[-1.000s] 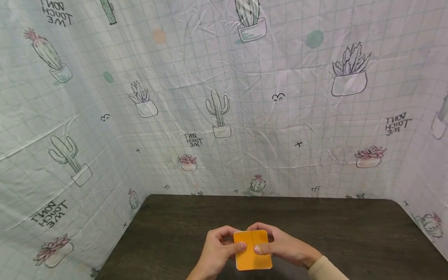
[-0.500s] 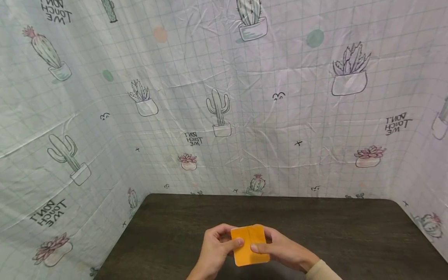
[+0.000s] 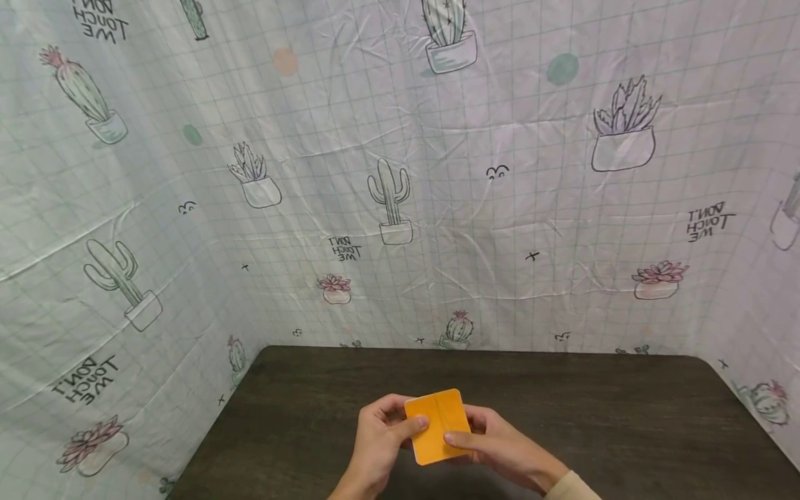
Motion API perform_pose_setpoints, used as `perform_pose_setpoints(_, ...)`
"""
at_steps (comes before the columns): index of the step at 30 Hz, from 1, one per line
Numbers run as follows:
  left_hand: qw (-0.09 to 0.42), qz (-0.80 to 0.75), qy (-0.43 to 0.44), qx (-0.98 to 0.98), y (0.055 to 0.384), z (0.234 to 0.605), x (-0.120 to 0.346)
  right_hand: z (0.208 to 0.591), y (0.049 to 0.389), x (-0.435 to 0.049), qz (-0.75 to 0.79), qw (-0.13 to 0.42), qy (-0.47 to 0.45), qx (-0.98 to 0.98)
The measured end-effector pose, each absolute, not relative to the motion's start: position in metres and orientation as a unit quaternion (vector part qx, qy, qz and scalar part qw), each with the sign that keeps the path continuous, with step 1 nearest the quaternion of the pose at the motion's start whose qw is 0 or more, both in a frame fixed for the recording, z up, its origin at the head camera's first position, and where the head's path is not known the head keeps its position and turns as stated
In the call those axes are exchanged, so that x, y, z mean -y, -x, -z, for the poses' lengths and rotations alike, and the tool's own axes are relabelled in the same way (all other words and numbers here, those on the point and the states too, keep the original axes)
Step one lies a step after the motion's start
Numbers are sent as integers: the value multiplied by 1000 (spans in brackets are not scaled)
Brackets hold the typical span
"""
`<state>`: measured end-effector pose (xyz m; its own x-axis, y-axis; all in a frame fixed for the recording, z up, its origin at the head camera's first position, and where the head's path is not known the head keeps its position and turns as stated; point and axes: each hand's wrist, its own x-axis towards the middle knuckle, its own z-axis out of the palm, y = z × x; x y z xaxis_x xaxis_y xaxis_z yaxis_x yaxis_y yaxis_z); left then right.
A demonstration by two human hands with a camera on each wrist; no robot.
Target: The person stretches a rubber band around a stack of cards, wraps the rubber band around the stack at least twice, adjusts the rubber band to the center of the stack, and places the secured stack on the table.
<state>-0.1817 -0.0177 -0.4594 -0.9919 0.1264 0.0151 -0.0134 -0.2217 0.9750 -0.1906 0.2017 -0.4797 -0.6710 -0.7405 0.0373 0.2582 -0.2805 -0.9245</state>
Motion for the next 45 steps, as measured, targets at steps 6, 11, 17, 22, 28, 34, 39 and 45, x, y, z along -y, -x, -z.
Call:
perform_pose_setpoints(6,36,-780,-43,-623,184,460,19,483,188,-198,765,318,230,-511)
perform_pose_setpoints(11,37,-788,-49,-612,187,461,21,488,185,-197,759,334,233,-509)
perform_pose_setpoints(17,41,-790,-48,-609,188,462,23,492,183,-196,759,335,248,-500)
perform_pose_setpoints(22,35,-788,-42,-613,189,462,23,495,182,-194,757,341,248,-500)
perform_pose_setpoints(28,38,-788,-34,-614,189,462,22,499,180,-192,755,354,255,-490)
perform_pose_setpoints(34,33,-788,-26,-614,190,464,22,508,178,-191,753,372,275,-468)
perform_pose_setpoints(39,19,-784,-18,-620,193,467,23,514,172,-187,724,368,291,-506)
perform_pose_setpoints(45,10,-783,-4,-622,198,469,25,515,164,-177,698,316,343,-544)
